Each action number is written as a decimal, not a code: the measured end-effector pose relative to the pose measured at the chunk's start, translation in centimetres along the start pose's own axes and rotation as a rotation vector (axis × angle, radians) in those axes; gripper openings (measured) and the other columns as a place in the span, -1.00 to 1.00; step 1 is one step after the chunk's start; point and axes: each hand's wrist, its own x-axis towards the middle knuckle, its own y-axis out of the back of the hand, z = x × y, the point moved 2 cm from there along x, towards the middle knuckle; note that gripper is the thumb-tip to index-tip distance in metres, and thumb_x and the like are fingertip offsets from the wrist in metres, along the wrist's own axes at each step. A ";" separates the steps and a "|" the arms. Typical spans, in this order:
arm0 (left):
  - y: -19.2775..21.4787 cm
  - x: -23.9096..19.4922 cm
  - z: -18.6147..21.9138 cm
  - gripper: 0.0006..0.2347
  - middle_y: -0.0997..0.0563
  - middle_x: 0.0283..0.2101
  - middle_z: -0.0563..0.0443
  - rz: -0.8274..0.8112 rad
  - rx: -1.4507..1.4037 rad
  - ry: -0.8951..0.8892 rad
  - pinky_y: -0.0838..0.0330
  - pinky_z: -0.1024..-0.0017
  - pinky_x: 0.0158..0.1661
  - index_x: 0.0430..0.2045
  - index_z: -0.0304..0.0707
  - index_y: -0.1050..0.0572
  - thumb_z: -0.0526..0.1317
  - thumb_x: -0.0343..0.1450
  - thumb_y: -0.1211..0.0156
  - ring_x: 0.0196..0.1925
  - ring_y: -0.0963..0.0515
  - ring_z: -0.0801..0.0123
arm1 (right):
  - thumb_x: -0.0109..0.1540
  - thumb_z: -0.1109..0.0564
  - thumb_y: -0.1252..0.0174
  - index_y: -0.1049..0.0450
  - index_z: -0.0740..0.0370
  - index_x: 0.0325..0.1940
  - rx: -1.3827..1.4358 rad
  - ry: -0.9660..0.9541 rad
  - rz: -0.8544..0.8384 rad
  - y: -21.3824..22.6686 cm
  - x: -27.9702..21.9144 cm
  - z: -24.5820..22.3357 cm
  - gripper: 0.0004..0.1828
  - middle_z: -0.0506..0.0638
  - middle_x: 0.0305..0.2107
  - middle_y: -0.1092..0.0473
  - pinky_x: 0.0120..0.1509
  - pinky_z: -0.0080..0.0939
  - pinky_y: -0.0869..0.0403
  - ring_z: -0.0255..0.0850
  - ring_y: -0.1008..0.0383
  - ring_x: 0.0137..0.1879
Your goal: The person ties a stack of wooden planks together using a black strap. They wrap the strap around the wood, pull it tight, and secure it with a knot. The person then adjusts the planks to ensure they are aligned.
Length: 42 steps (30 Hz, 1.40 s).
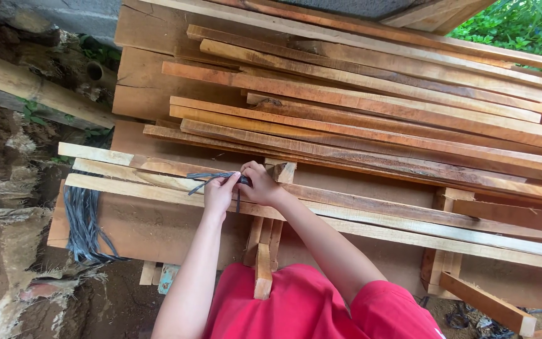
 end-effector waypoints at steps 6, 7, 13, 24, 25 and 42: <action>0.5 0.3 0.6 -0.80 -0.68 -0.49 0.11 0.014 0.039 -0.013 -0.39 0.61 -0.40 -0.51 -0.15 -0.68 -0.03 0.33 -0.41 -0.42 -0.59 0.51 | 0.39 0.00 -0.11 -0.48 0.16 -0.07 -0.106 -0.013 0.025 0.3 -0.4 -0.6 -0.80 0.01 -0.12 -0.44 0.09 -0.12 -0.54 0.08 -0.57 0.01; 0.6 0.1 0.7 -0.80 -0.68 -0.49 0.11 0.014 0.039 -0.014 -0.39 0.61 -0.40 -0.51 -0.15 -0.68 -0.03 0.33 -0.41 -0.42 -0.59 0.51 | 0.39 0.00 -0.11 -0.48 0.16 -0.07 -0.106 -0.011 0.025 0.5 -0.3 -1.5 -0.80 0.01 -0.12 -0.44 0.09 -0.12 -0.54 0.08 -0.57 0.01; 1.0 1.2 0.1 -0.77 -0.64 -0.58 0.03 0.006 0.033 -0.020 -0.37 0.61 -0.55 -0.53 -0.19 -0.68 -0.02 0.33 -0.40 -0.64 -0.56 0.42 | 0.27 0.08 -0.11 -0.42 -0.04 -0.30 -0.863 0.229 -0.048 1.7 0.8 -4.7 -0.96 -0.19 -0.33 -0.40 -0.10 -0.38 -0.51 -0.26 -0.52 -0.16; 0.0 -7.3 4.1 -0.69 -0.63 0.08 -0.28 0.108 -0.079 -0.251 -0.35 0.14 0.25 -0.04 -0.25 -0.65 -0.03 0.54 -0.10 0.25 -0.51 -0.04 | 0.38 -0.28 0.09 -0.32 -0.17 -0.52 -0.902 -0.133 0.530 -4.9 3.0 2.3 -0.58 -0.18 -0.62 -0.18 -0.17 0.02 -0.42 -0.17 -0.34 -0.37; 0.1 -7.1 3.2 -0.69 -0.63 0.08 -0.28 0.107 -0.076 -0.239 -0.35 0.14 0.25 -0.04 -0.25 -0.65 -0.03 0.54 -0.10 0.25 -0.51 -0.04 | 0.38 -0.28 0.09 -0.32 -0.17 -0.52 -0.901 -0.141 0.520 -4.9 2.9 1.8 -0.58 -0.18 -0.62 -0.18 -0.17 0.02 -0.42 -0.17 -0.34 -0.37; -0.5 -0.9 4.3 -0.66 -0.71 -0.39 0.13 -0.015 0.060 -0.458 -0.42 0.36 -0.01 -0.55 -0.08 -0.55 -0.09 0.62 0.06 -0.19 -0.65 0.33 | 0.34 -0.35 0.10 -0.63 -0.09 -0.16 -0.473 -0.870 -0.204 -4.5 5.6 8.4 -0.51 -0.07 -0.32 -0.61 0.12 -0.03 -0.60 -0.07 -0.65 -0.01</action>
